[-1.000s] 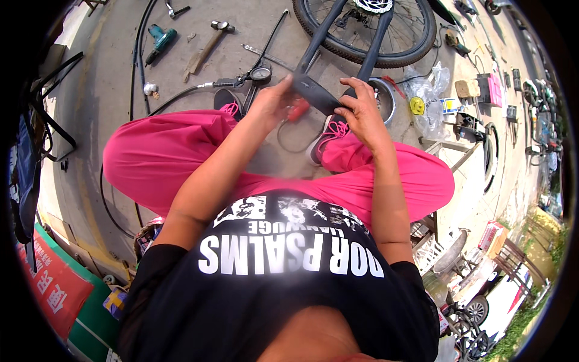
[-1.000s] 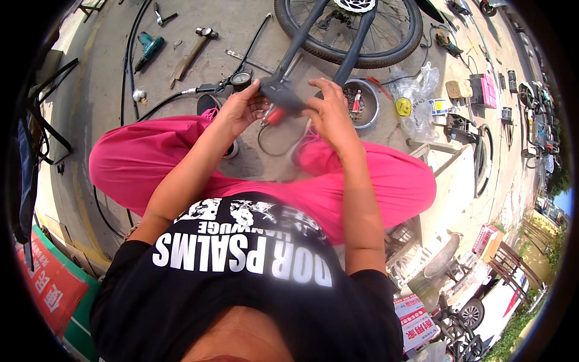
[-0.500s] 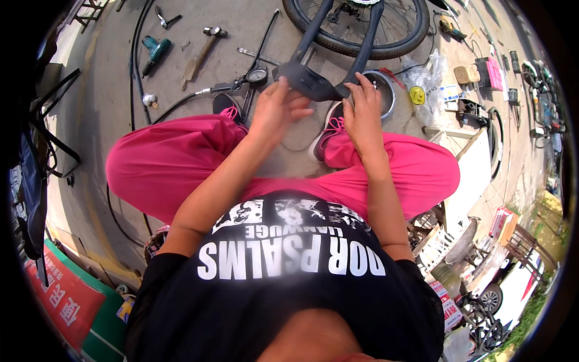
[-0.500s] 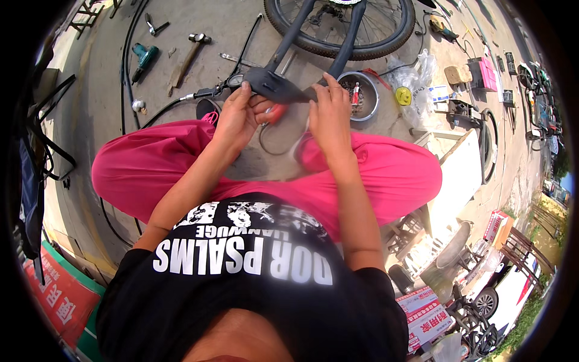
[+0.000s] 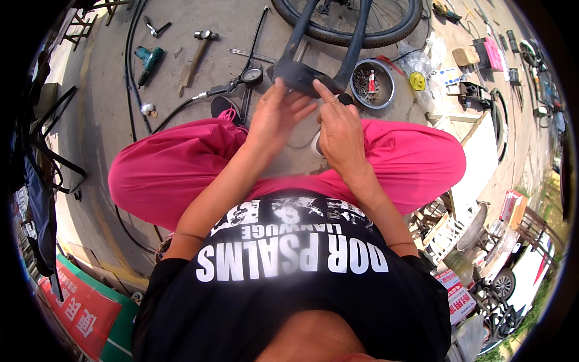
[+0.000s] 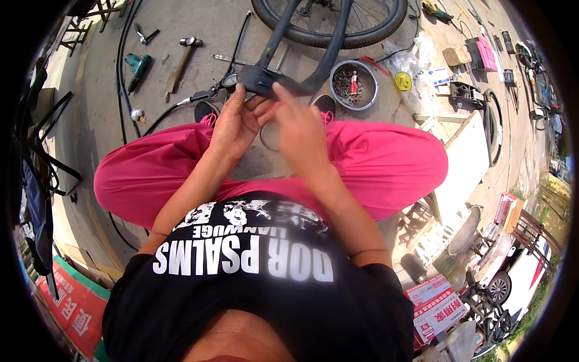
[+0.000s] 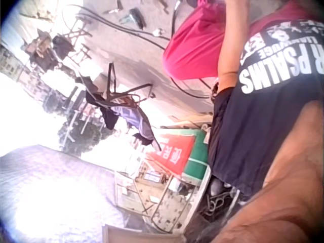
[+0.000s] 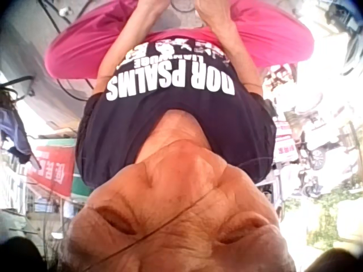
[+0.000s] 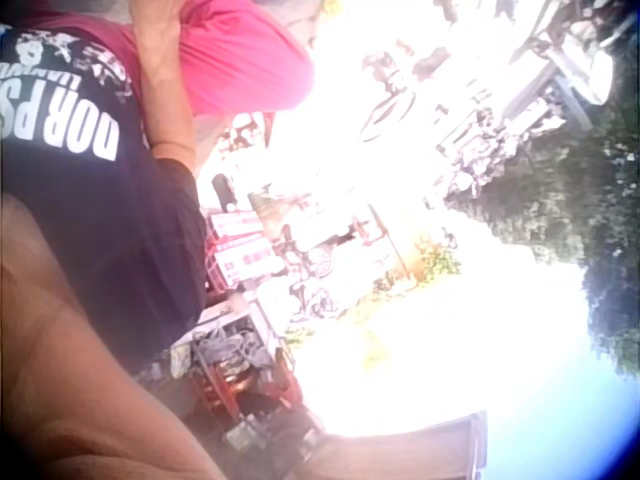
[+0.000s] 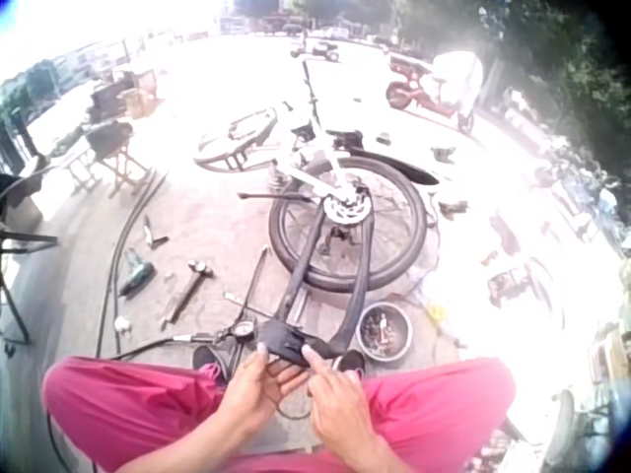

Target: The person sits on the floor and applies glue to a bicycle inner tube, then retrieves a patch kit and applies a patch to the tube. The person handles the inner tube and patch kit throughout the process.

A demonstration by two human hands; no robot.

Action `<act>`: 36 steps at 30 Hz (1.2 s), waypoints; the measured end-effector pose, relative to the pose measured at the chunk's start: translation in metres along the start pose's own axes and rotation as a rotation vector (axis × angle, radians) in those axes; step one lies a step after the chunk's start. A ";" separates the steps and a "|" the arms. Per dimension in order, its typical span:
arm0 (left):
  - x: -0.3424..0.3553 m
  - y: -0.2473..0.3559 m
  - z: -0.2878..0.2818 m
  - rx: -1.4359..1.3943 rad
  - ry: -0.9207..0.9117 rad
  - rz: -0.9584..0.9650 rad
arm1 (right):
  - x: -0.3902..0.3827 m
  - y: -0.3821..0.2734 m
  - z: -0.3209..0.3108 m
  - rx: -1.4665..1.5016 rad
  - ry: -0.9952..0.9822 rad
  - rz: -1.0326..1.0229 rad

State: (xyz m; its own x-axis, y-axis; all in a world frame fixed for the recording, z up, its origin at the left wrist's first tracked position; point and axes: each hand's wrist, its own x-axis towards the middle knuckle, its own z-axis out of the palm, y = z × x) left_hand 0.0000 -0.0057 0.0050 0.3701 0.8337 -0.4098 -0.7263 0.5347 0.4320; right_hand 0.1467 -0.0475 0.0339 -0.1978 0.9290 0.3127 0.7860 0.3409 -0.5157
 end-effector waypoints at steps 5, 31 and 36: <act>0.000 -0.002 0.000 -0.011 -0.016 -0.003 | 0.002 -0.007 0.007 0.011 0.010 -0.046; 0.000 -0.006 -0.005 -0.012 0.016 -0.013 | -0.002 -0.003 0.013 -0.109 0.004 -0.084; 0.000 -0.007 -0.007 -0.006 -0.010 -0.033 | 0.003 -0.001 0.010 -0.102 0.025 -0.069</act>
State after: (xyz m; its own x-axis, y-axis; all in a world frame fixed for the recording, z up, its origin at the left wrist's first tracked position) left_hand 0.0013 -0.0110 -0.0034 0.3994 0.8172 -0.4155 -0.7170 0.5609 0.4140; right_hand 0.1394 -0.0441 0.0275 -0.2401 0.8994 0.3653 0.8265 0.3868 -0.4090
